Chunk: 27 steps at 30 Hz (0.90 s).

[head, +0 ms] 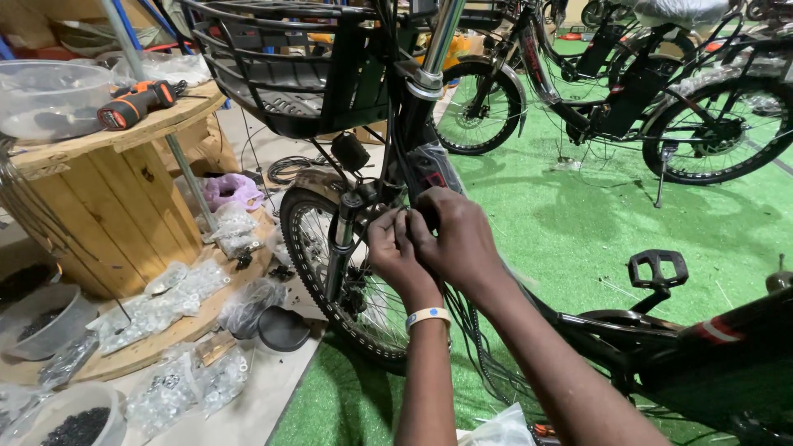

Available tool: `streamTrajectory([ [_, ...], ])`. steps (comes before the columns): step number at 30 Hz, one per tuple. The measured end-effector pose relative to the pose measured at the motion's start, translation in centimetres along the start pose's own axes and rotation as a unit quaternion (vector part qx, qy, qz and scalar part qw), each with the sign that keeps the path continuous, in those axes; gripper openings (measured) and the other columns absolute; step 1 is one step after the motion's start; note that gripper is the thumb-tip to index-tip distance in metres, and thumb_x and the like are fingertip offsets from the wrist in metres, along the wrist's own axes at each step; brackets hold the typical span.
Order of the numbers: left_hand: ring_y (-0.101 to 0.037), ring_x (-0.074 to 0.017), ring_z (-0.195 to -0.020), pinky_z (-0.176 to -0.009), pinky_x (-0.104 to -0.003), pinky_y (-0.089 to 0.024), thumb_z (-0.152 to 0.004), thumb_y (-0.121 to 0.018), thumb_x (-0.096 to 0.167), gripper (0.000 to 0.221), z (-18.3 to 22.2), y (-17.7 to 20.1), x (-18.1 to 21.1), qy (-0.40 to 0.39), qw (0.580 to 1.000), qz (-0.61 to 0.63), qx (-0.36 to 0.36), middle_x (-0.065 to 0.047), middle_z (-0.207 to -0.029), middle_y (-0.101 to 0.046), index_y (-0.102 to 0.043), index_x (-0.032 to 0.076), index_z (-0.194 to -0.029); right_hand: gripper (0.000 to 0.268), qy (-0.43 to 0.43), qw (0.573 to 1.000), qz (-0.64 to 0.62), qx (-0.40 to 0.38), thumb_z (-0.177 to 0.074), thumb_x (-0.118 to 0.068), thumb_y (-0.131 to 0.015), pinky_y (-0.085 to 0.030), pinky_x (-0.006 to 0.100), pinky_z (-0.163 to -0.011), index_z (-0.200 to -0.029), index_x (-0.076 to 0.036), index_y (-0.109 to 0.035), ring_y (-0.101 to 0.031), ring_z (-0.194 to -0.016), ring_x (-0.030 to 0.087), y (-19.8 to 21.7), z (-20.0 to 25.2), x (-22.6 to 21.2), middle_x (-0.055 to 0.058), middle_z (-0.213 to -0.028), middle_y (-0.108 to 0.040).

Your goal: Securing electrical wiring on a bicycle frame using cable ties and scissors.

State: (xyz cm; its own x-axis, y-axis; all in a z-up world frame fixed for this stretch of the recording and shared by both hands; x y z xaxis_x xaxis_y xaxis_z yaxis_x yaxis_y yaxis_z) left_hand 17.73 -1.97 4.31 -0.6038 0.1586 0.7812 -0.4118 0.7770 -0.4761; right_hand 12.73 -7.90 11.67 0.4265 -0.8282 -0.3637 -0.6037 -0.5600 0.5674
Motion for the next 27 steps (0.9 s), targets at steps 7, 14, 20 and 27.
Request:
streamTrajectory([
  [7, -0.063, -0.0127, -0.080, -0.077, -0.023, -0.053, -0.089, -0.063, 0.008, 0.009, -0.1, -1.3, 1.3, 0.271, 0.947, 0.172, 0.010, -0.008, -0.087, -0.072, -0.071, 0.006, -0.093, 0.029, 0.121, 0.991, -0.018, 0.057, -0.070, -0.009, -0.071, -0.055, 0.049, -0.062, -0.098, -0.013, -0.066, -0.063, -0.074, 0.040, 1.2, 0.2, -0.7, 0.010, -0.083, -0.060],
  [14, -0.062, -0.0166, -0.071, -0.064, -0.026, -0.055, -0.093, -0.060, 0.010, 0.011, -0.2, -0.8, 1.6, 0.335, 0.909, 0.248, -0.009, -0.009, -0.082, -0.065, -0.069, 0.007, -0.098, 0.030, 0.098, 0.990, -0.068, 0.071, -0.068, -0.002, -0.071, -0.054, 0.040, -0.066, -0.093, -0.017, -0.071, -0.065, -0.074, 0.034, 0.8, -0.2, 0.9, 0.006, -0.080, -0.062],
  [20, -0.060, -0.0180, -0.063, -0.057, -0.025, -0.051, -0.090, -0.061, 0.006, 0.009, -0.4, -1.2, 0.8, 0.361, 0.883, 0.300, -0.010, -0.010, -0.076, -0.062, -0.069, 0.005, -0.095, 0.032, 0.177, 0.983, 0.024, 0.041, -0.061, -0.006, -0.076, -0.054, 0.047, -0.065, -0.092, -0.016, -0.071, -0.064, -0.073, 0.038, 1.7, -1.5, -0.4, 0.008, -0.087, -0.061],
  [27, -0.046, -0.0086, -0.048, -0.041, -0.015, -0.034, -0.089, -0.065, 0.010, 0.005, -0.6, -1.1, 0.0, 0.363, 0.886, 0.287, -0.022, -0.001, -0.069, -0.054, -0.068, 0.012, -0.092, 0.019, 0.163, 0.984, -0.020, 0.076, -0.077, -0.002, -0.070, -0.054, 0.043, -0.067, -0.090, -0.016, -0.072, -0.065, -0.076, 0.036, 1.8, -0.7, 0.9, 0.009, -0.086, -0.062],
])
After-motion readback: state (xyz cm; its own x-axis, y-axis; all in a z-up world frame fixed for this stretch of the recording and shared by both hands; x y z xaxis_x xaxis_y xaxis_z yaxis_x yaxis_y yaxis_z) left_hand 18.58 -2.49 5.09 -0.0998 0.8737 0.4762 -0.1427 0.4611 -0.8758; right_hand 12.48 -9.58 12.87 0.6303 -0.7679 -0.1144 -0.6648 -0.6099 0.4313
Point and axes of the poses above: each hand's wrist, its own z-axis away from the middle knuckle, its own y-axis out of the back of the hand, x = y × z, the point moved 2 cm from there along -z, towards the middle knuckle
